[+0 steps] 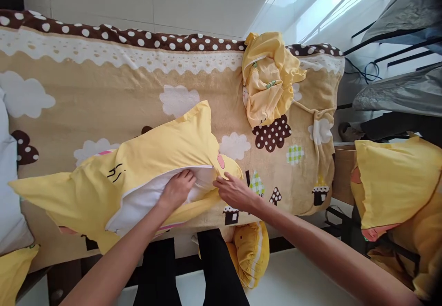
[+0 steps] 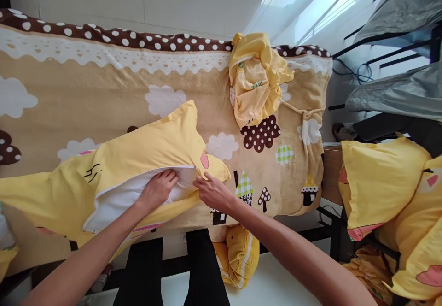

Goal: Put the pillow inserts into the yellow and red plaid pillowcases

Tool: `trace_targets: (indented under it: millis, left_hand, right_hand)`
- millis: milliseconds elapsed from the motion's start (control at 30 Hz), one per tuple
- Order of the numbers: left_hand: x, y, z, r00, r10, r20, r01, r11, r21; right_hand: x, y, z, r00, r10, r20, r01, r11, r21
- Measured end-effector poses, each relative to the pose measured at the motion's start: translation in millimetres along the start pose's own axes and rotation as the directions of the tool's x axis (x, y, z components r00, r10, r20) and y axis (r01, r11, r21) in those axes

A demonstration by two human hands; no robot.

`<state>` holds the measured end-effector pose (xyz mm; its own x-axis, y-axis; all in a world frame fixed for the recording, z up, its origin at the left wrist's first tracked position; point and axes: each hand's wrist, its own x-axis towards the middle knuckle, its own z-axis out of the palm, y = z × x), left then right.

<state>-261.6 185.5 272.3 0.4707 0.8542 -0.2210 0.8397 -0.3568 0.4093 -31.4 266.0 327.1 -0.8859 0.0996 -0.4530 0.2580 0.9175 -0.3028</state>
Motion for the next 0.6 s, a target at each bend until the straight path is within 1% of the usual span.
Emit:
trace_targets:
  millis: [33, 67, 100, 167, 200, 233, 267, 300, 333, 367, 400, 433, 467, 500, 600]
  left_hand:
    - [6, 10, -1.9, 1.000, 0.024, -0.011, -0.024, 1.000, 0.015]
    - [14, 20, -2.8, 0.994, 0.103, -0.034, -0.102, 0.995, 0.008]
    - [23, 29, -2.2, 0.973, 0.220, -0.068, -0.222, 0.975, -0.014]
    - [42, 42, 4.6, 0.883, 0.451, -0.131, -0.462, 0.884, -0.069]
    - [52, 46, 10.5, 0.846, 0.513, -0.145, -0.528, 0.844, -0.094]
    - [61, 49, 17.4, 0.837, 0.528, -0.141, -0.544, 0.830, -0.120]
    - [68, 51, 24.9, 0.858, 0.500, -0.118, -0.513, 0.845, -0.152]
    - [74, 52, 32.3, 0.900, 0.430, -0.070, -0.435, 0.880, -0.189]
    - [78, 52, 39.1, 0.942, 0.335, -0.001, -0.327, 0.918, -0.223]
    - [79, 52, 45.0, 0.968, 0.237, 0.077, -0.212, 0.946, -0.246]
    - [80, 52, 49.8, 0.977, 0.152, 0.151, -0.110, 0.961, -0.253]
    - [79, 52, 53.6, 0.974, 0.086, 0.208, -0.032, 0.968, -0.248]
    - [77, 54, 56.3, 0.970, 0.040, 0.241, 0.018, 0.972, -0.234]
    - [76, 56, 58.3, 0.968, 0.012, 0.252, 0.045, 0.975, -0.219]
    - [82, 72, 62.3, 0.973, -0.028, 0.230, 0.073, 0.979, -0.191]
  right_hand:
    - [-8, -3, -1, 0.999, -0.016, -0.051, 0.014, 0.999, -0.050]
    - [-15, -5, -3, 0.995, -0.031, -0.094, 0.023, 0.996, -0.089]
    - [-21, -6, -4, 0.992, -0.042, -0.118, 0.028, 0.993, -0.115]
    - [-28, -3, -6, 0.991, -0.066, -0.117, 0.052, 0.992, -0.119]
    - [-30, 0, -6, 0.992, -0.074, -0.103, 0.063, 0.993, -0.104]
    - [-31, 3, -5, 0.994, -0.068, -0.089, 0.060, 0.994, -0.089]
    - [-32, 6, -3, 0.995, -0.053, -0.080, 0.047, 0.996, -0.079]
    - [-33, 9, -1, 0.997, -0.033, -0.075, 0.028, 0.997, -0.075]
    - [-34, 12, 0, 0.997, -0.009, -0.073, 0.004, 0.997, -0.072]
    - [-36, 14, 2, 0.997, 0.013, -0.072, -0.018, 0.998, -0.067]
    - [-38, 15, 3, 0.997, 0.030, -0.072, -0.034, 0.998, -0.060]
    - [-41, 16, 3, 0.996, 0.044, -0.077, -0.048, 0.998, -0.051]
    - [-44, 17, 3, 0.995, 0.054, -0.083, -0.058, 0.998, -0.040]
    - [-47, 17, 2, 0.994, 0.061, -0.089, -0.064, 0.997, -0.031]
    - [-51, 13, -3, 0.992, 0.072, -0.105, -0.075, 0.997, -0.029]
